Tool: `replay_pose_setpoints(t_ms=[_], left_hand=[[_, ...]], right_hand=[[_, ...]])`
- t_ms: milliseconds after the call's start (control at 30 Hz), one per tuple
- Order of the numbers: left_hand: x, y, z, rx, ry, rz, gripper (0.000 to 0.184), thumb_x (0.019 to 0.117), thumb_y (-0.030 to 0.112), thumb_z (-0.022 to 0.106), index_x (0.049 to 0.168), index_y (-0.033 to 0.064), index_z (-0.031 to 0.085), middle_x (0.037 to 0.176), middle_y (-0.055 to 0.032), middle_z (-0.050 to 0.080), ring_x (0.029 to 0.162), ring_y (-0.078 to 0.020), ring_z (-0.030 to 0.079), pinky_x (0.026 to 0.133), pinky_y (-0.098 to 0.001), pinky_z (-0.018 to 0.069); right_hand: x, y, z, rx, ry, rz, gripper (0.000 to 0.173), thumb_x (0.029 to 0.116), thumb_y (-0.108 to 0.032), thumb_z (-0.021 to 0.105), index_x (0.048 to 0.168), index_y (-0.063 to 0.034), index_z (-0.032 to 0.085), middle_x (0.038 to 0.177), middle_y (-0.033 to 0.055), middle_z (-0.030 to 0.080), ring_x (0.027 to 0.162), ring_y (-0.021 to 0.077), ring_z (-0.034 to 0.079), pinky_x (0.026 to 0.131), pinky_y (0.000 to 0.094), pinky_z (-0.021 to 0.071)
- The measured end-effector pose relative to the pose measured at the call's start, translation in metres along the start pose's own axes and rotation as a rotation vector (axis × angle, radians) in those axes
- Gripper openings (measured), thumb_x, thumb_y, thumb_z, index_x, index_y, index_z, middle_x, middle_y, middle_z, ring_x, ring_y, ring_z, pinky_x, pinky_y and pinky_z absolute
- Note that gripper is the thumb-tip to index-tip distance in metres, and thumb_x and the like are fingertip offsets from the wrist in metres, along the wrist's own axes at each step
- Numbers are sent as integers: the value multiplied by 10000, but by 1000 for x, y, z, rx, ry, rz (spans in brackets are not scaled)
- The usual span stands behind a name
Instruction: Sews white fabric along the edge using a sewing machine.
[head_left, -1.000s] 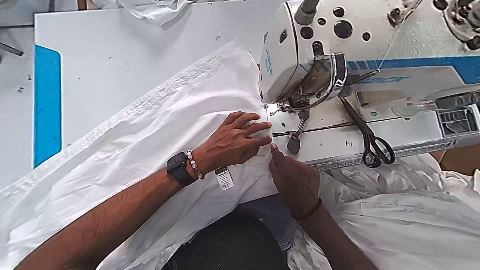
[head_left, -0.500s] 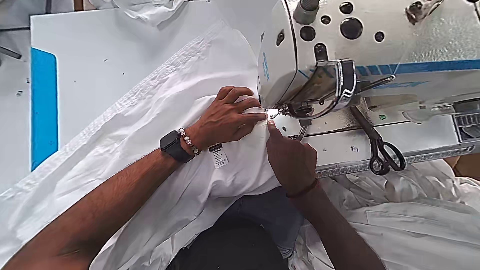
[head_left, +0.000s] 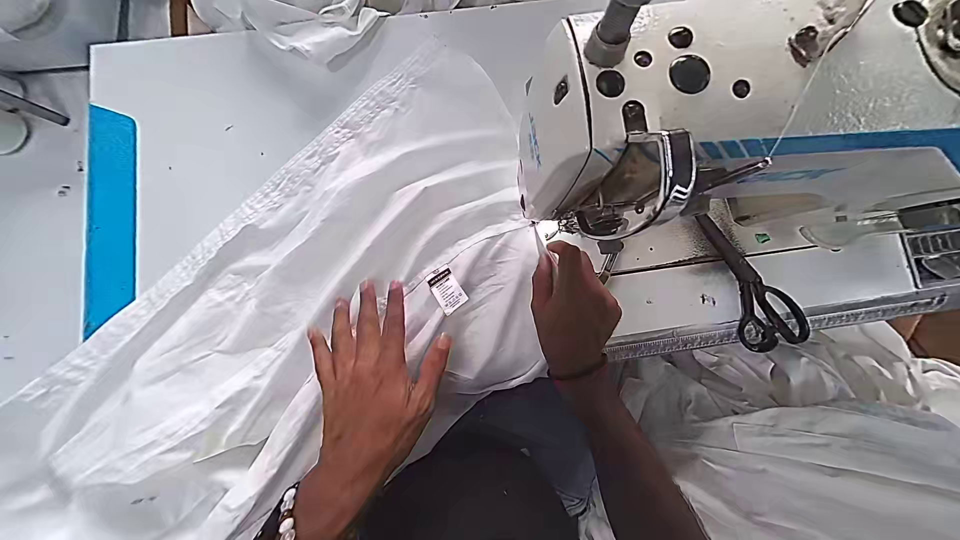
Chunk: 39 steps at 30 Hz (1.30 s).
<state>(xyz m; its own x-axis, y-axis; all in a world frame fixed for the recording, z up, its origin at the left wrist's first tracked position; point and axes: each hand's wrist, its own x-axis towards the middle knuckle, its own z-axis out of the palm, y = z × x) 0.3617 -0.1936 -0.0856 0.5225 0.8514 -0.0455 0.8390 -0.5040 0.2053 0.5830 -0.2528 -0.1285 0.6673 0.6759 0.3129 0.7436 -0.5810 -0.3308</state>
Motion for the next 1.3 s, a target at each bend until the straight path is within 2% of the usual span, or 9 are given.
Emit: replay_pose_setpoints(t_ms=[133,300,433,533,767,933,1000,1133,1300], left_hand=[[27,-74,29,51,51,72,782,1017,697,153,1636,243,304,1713,-11,239,1588,-372,118,1201,-743,68],[190,-135,-2,122,-85,460,769,979,762,249,1617,339,325,1689,80,293,1587,-272,165,1247,-598,120],[200,-45,-34,162,-16,443,443,1063,370,501,1391,89,600,1466,-158,577,1443,-469,403,1158,-723,254],[147,28,-5,-320,149,674,245,963,119,490,1030,78,722,1228,-54,709,1268,-249,595,1068,-434,482],[141,38,44,-159,102,818,408,1025,291,409,1291,143,681,1445,4,615,1387,-231,505,1154,-430,359],[110,35,28,-72,117,574,485,1072,430,378,1482,247,562,1663,-25,356,1566,-292,236,1265,-595,110],[75,17,9,-115,214,315,481,1039,464,431,1452,280,594,1654,-14,373,1567,-311,226,1240,-677,72],[54,-79,-5,80,153,-199,652,1030,675,273,1576,350,421,1692,-8,300,1565,-466,115,1076,-879,-2],[131,-183,-5,126,45,132,866,881,859,257,1622,411,277,1716,82,210,1584,-402,69,1085,-858,49]], right_hand=[[11,4,-15,87,-131,77,232,1039,-309,553,1126,-135,680,654,39,614,530,238,595,468,443,451],[11,-2,-18,183,-242,87,273,1058,-278,524,1213,-132,696,667,52,640,586,254,632,540,477,508],[-1,-12,-6,98,-68,65,316,1058,-235,474,1215,-132,728,704,57,694,583,246,665,500,446,503],[-3,-10,-8,87,-72,22,319,1056,-215,475,1225,-115,727,694,62,684,562,253,649,484,444,493],[-2,-15,-12,-165,-182,-6,394,1040,-219,478,1378,-190,678,581,39,620,484,236,610,432,399,448],[3,-23,-8,-295,-207,13,491,1012,-243,473,1492,-265,571,577,20,612,492,217,610,439,380,428],[-12,-17,-5,-219,-79,-50,466,988,-244,511,1441,-229,623,706,21,641,604,206,632,485,369,468],[-41,-1,-4,-88,-38,-109,417,1005,-364,517,1397,-340,654,1194,102,643,1114,285,567,910,481,420],[-53,-5,-6,-175,-175,-116,771,976,-724,348,1586,-260,429,1614,92,434,1458,342,405,1149,601,288]])
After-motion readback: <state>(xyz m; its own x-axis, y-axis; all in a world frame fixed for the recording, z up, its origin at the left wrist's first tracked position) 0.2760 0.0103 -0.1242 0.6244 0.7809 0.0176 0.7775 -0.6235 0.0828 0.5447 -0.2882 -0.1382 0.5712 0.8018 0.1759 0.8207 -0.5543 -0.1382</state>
